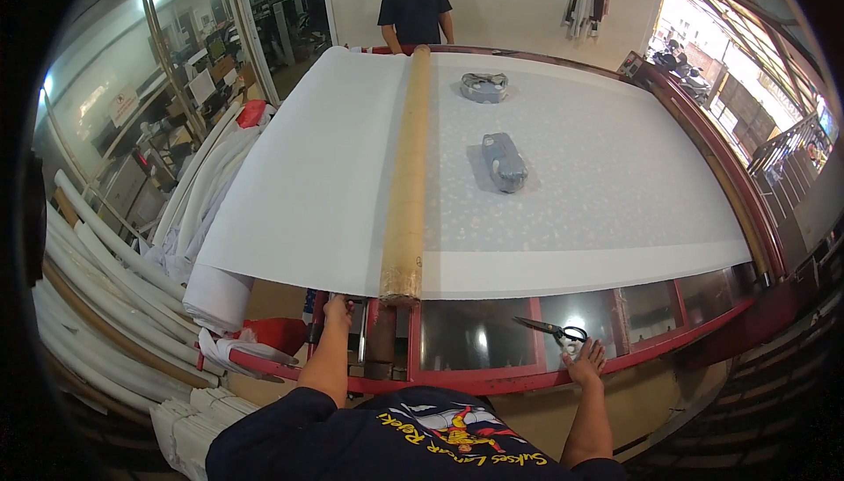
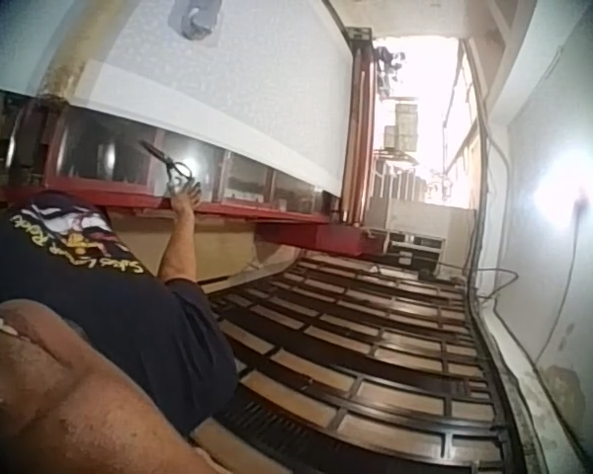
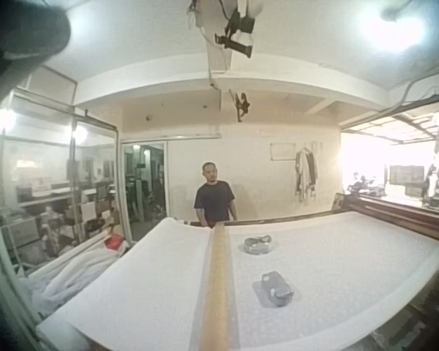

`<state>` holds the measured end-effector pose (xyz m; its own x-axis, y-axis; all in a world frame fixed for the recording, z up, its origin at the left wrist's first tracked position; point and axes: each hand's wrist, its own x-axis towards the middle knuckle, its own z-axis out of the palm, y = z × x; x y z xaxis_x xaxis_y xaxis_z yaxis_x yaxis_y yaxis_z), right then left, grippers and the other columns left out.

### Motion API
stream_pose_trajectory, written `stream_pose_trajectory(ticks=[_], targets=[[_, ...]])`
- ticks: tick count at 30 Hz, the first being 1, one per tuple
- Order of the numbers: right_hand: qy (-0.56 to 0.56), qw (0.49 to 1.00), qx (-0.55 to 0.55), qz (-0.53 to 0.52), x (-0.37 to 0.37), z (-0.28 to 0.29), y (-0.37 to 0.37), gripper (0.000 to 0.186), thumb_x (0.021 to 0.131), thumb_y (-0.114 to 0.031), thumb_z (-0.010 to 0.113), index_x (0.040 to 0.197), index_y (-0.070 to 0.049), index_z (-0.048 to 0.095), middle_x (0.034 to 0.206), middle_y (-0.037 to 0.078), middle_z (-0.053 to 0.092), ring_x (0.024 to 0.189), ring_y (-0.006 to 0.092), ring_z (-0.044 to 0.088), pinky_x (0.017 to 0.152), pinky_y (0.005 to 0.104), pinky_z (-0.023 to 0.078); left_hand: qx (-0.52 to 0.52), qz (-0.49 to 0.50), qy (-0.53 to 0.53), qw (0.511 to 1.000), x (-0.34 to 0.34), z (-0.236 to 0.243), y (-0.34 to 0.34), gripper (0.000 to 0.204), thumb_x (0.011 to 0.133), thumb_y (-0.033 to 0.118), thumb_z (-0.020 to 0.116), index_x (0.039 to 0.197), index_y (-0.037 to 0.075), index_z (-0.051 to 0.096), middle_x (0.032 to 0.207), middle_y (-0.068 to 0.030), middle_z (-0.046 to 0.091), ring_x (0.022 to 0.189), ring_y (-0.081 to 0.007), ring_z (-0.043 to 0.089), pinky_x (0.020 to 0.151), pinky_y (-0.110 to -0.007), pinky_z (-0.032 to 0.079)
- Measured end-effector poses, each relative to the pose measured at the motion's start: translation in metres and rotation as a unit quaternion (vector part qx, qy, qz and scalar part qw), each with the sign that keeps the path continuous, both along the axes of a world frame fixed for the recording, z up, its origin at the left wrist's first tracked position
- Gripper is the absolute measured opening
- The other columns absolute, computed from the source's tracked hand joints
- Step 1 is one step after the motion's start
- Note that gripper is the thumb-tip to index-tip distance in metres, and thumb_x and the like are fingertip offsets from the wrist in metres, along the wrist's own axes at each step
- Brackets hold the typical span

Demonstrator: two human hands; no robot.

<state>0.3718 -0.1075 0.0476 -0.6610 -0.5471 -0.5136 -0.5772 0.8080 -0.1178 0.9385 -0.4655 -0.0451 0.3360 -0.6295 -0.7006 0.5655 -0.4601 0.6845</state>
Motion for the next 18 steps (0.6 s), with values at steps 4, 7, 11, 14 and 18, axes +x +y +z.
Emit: stream_pose_trajectory(ticks=[4, 7, 11, 14, 18], targets=[[-0.004, 1.0, 0.002, -0.003, -0.001, 0.0, 0.001, 0.112, 0.09, -0.072, 0.052, 0.162, -0.015, -0.011, 0.168, 0.017, -0.017, 0.155, 0.0344, -0.017, 0.123, 0.0532, -0.007, -0.02, -0.047, 0.009, 0.999, -0.006, 0.006, 0.005, 0.015, 0.095, 0.022, 0.068, 0.094, 0.008, 0.064, 0.077, -0.0026, 0.062, 0.061, -0.0145, 0.059, 0.054, -0.028, 0.049], [-0.001, 1.0, 0.005, -0.002, -0.002, -0.001, 0.004, 0.112, 0.09, -0.072, 0.052, 0.162, -0.015, -0.012, 0.168, 0.017, -0.017, 0.155, 0.0342, -0.018, 0.123, 0.0534, -0.006, -0.043, -0.089, 0.004, 0.995, -0.018, 0.008, 0.007, 0.019, 0.096, 0.027, 0.068, 0.097, 0.008, 0.065, 0.078, -0.0023, 0.063, 0.061, -0.015, 0.061, 0.051, -0.027, 0.048], [-0.003, 1.0, -0.001, 0.008, -0.001, -0.001, 0.0, 0.113, 0.089, -0.074, 0.051, 0.162, -0.014, -0.012, 0.168, 0.017, -0.017, 0.155, 0.0342, -0.018, 0.123, 0.0538, -0.006, -0.049, -0.092, -0.036, 0.994, -0.01, 0.0, 0.003, 0.018, 0.096, 0.026, 0.068, 0.1, 0.008, 0.065, 0.078, -0.0027, 0.065, 0.059, -0.0164, 0.063, 0.046, -0.027, 0.047], [-0.002, 1.0, -0.003, 0.009, -0.001, -0.004, -0.001, 0.114, 0.088, -0.075, 0.051, 0.162, -0.014, -0.011, 0.168, 0.017, -0.017, 0.155, 0.0342, -0.018, 0.123, 0.054, -0.006, -0.056, -0.071, -0.064, 0.994, -0.008, -0.003, -0.001, 0.013, 0.096, 0.02, 0.067, 0.099, 0.007, 0.065, 0.078, -0.0044, 0.067, 0.057, -0.0168, 0.064, 0.047, -0.028, 0.05], [0.003, 1.0, 0.0, 0.004, -0.001, -0.003, 0.001, 0.115, 0.087, -0.076, 0.051, 0.162, -0.014, -0.01, 0.168, 0.018, -0.016, 0.155, 0.0344, -0.017, 0.123, 0.0544, -0.006, -0.04, -0.088, -0.076, 0.992, -0.011, 0.005, -0.001, 0.007, 0.095, 0.013, 0.065, 0.098, 0.007, 0.065, 0.082, -0.0061, 0.067, 0.057, -0.0167, 0.063, 0.047, -0.029, 0.051]])
